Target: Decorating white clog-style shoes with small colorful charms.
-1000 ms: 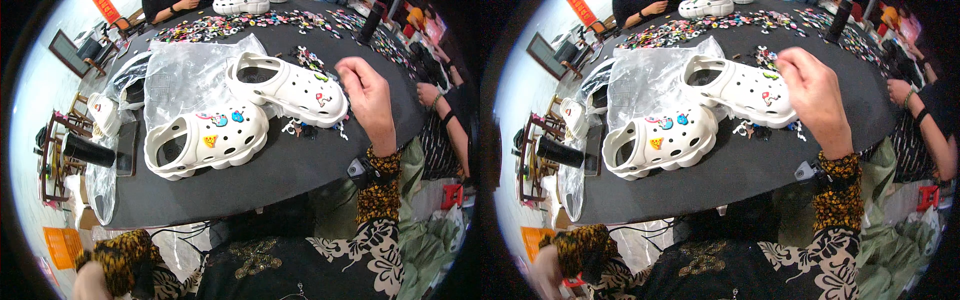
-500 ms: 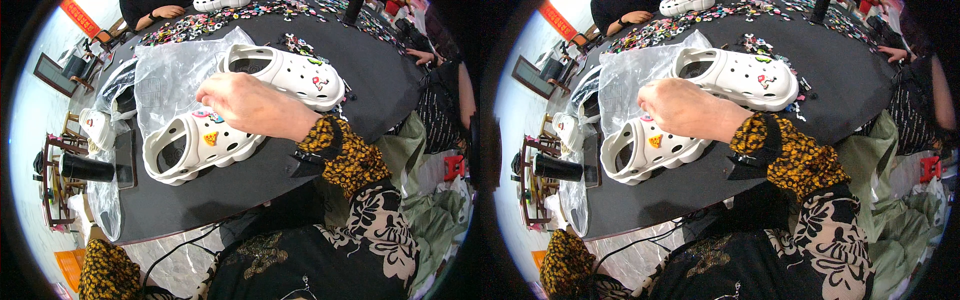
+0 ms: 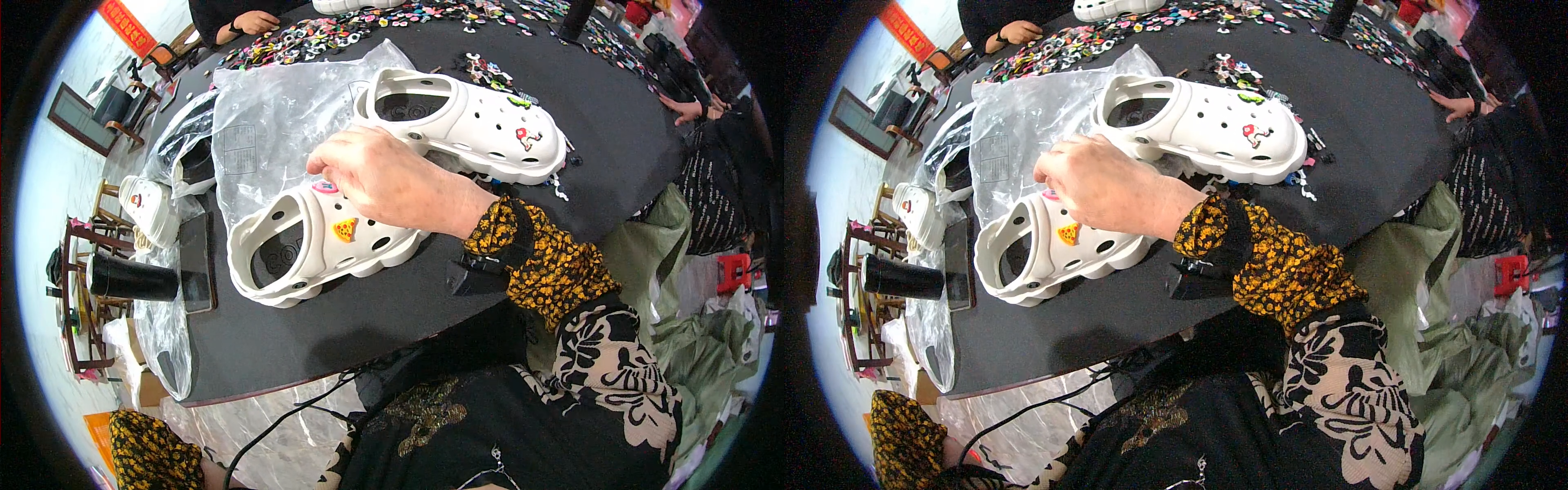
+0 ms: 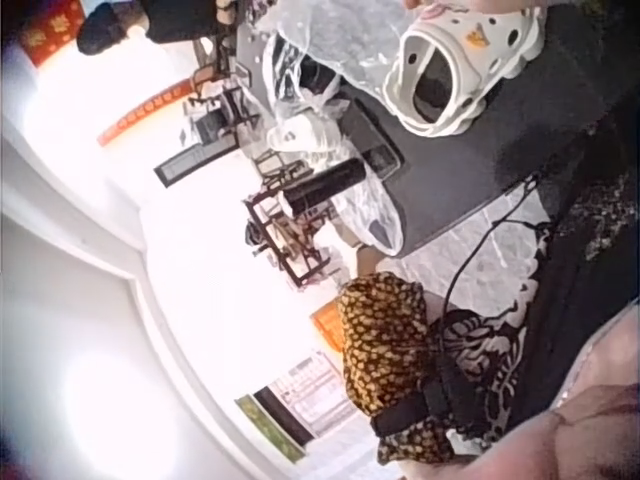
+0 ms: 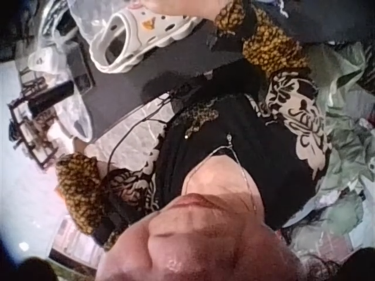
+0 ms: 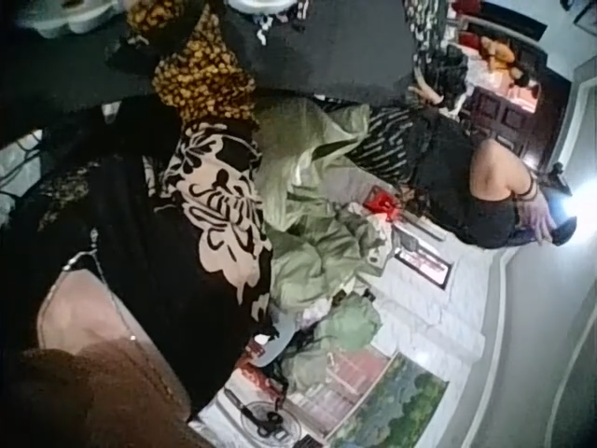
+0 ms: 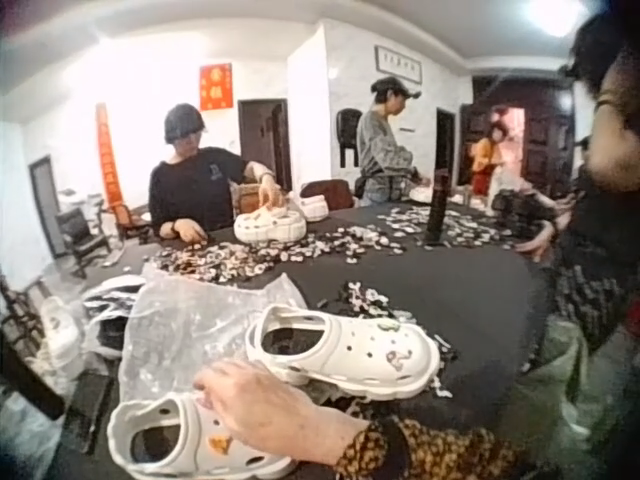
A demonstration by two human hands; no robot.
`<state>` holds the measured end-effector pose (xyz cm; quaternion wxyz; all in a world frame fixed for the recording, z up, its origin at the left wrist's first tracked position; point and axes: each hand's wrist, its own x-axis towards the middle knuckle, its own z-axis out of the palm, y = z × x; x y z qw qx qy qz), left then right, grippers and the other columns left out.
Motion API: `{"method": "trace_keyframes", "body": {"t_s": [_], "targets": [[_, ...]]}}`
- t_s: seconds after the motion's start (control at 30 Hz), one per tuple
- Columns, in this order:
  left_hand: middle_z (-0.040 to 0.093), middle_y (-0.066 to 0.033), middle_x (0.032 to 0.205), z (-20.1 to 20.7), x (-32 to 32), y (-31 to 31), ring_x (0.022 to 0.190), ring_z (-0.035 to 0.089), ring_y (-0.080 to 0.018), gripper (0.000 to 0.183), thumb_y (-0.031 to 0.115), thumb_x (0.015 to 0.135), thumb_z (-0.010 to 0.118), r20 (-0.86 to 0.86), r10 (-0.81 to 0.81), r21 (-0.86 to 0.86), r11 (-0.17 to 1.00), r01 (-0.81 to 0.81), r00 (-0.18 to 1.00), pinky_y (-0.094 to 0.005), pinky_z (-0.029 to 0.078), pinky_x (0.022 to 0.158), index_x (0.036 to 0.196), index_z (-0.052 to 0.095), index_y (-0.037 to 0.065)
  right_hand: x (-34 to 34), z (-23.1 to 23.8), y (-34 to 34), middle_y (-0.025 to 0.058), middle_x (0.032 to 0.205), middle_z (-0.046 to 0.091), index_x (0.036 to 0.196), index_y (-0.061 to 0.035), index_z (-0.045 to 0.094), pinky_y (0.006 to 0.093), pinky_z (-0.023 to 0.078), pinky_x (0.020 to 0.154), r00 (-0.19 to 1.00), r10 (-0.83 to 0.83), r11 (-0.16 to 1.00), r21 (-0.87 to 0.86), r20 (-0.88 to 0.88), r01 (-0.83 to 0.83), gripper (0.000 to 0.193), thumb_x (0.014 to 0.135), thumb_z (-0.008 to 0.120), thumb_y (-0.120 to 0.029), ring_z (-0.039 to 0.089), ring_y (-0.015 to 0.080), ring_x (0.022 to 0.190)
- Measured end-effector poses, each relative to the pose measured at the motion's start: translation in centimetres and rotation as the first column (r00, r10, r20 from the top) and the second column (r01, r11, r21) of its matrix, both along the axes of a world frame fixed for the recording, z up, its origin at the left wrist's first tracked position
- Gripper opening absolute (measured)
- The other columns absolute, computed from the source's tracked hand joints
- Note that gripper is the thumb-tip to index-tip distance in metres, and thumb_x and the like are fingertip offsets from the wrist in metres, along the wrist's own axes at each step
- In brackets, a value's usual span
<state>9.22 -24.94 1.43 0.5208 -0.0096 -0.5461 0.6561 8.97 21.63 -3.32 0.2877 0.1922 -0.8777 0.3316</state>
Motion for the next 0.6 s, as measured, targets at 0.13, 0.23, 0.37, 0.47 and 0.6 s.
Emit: {"method": "trace_keyframes", "body": {"t_s": [0.13,0.23,0.37,0.47,0.6], "targets": [[0.062,-0.0101,0.077,0.5,0.7,-0.6,0.066,0.06,-0.0247,0.015,0.02,0.08,0.063,0.144,-0.126,0.057,0.991,0.119,0.981,-0.0355,0.049,0.064,0.083,0.058,0.005,0.0,-0.2,0.1,0.0192,0.091,0.066,0.094,0.0019,0.064,0.0428,0.048,0.082,1.0,0.013,0.999,-0.034,0.005,-0.013,0.016,0.085,0.052,-0.006,0.064,0.033,0.089],[0.062,-0.0099,0.078,0.9,1.2,-0.9,0.066,0.06,-0.025,0.016,0.02,0.079,0.064,0.245,-0.218,0.111,0.974,0.196,0.945,-0.0355,0.049,0.064,0.083,0.059,0.006,0.3,0.1,0.3,0.0193,0.091,0.066,0.095,0.002,0.063,0.043,0.048,0.082,0.999,0.021,0.997,-0.071,0.032,-0.019,0.016,0.084,0.053,-0.005,0.064,0.0336,0.087],[0.061,-0.0096,0.079,1.6,2.2,-1.2,0.066,0.059,-0.0254,0.016,0.02,0.078,0.065,0.358,-0.332,0.192,0.941,0.279,0.872,-0.0355,0.049,0.064,0.083,0.059,0.006,0.0,-0.1,0.0,0.0179,0.091,0.065,0.096,0.0018,0.062,0.0419,0.048,0.081,0.998,0.044,0.993,-0.115,0.045,-0.039,0.015,0.085,0.055,-0.004,0.062,0.0336,0.088],[0.061,-0.0094,0.079,2.8,3.6,-1.6,0.066,0.059,-0.0256,0.017,0.021,0.076,0.066,0.427,-0.401,0.251,0.914,0.319,0.811,-0.0355,0.049,0.064,0.084,0.059,0.007,-0.5,-0.3,-0.6,0.0167,0.091,0.064,0.099,0.0012,0.061,0.0409,0.048,0.08,0.998,0.062,0.995,-0.075,0.013,-0.061,0.014,0.087,0.056,-0.005,0.061,0.0331,0.089],[0.061,-0.0092,0.08,4.4,3.6,0.3,0.066,0.059,-0.026,0.018,0.021,0.075,0.067,0.504,-0.511,0.342,0.858,0.383,0.696,-0.0355,0.049,0.064,0.084,0.059,0.007,-0.3,-0.1,-0.4,0.0167,0.091,0.064,0.101,0.0007,0.059,0.0414,0.049,0.081,0.997,0.026,0.999,0.038,0.07,-0.029,0.016,0.086,0.056,-0.005,0.062,0.0333,0.089]]}}
